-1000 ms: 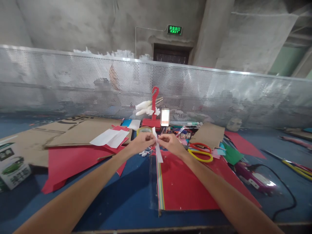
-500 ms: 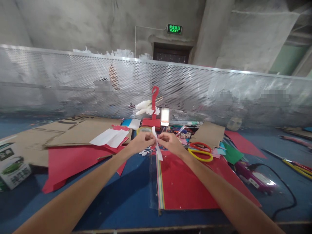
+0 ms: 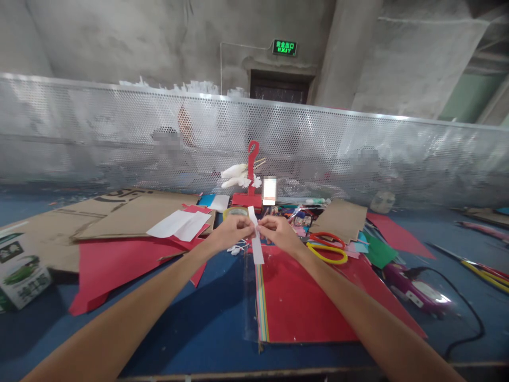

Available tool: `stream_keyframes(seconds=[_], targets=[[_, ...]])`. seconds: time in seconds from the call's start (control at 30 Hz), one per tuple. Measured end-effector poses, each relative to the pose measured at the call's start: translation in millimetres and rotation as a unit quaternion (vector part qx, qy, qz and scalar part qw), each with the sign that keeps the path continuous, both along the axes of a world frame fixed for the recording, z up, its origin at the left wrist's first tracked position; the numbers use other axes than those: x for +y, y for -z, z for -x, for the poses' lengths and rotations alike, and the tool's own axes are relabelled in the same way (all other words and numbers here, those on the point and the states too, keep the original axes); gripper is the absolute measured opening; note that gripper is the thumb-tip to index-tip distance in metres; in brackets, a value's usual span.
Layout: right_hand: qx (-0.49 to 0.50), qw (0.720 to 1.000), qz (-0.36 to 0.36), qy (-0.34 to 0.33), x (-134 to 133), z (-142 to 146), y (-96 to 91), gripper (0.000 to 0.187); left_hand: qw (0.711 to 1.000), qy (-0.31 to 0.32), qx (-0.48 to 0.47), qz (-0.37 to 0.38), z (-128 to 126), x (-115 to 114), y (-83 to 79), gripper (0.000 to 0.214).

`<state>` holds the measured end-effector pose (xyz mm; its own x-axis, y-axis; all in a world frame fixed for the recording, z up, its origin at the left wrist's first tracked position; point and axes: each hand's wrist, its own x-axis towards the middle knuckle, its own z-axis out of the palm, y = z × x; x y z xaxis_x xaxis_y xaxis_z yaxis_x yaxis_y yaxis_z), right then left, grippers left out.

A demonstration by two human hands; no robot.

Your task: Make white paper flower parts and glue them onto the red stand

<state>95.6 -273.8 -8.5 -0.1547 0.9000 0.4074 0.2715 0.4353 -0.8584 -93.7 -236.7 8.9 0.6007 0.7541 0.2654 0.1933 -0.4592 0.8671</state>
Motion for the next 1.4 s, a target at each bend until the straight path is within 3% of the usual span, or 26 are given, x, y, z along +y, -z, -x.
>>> stream_keyframes(seconds=[0.77, 1.2, 1.4], targets=[[0.052, 0.998, 0.02, -0.02, 6, -4, 6.1, 0.024, 1.0, 0.019, -0.02, 0.003, 2, 8, 6.0, 0.023], [0.017, 1.0, 0.0, 0.016, 3, 0, 2.0, 0.022, 0.994, -0.011, 0.025, -0.102, -1, -1, 5.3, 0.019], [-0.005, 1.0, -0.008, 0.019, 1, 1, 0.3, 0.021, 0.994, -0.018, 0.03, -0.103, -2, -2, 4.3, 0.016]])
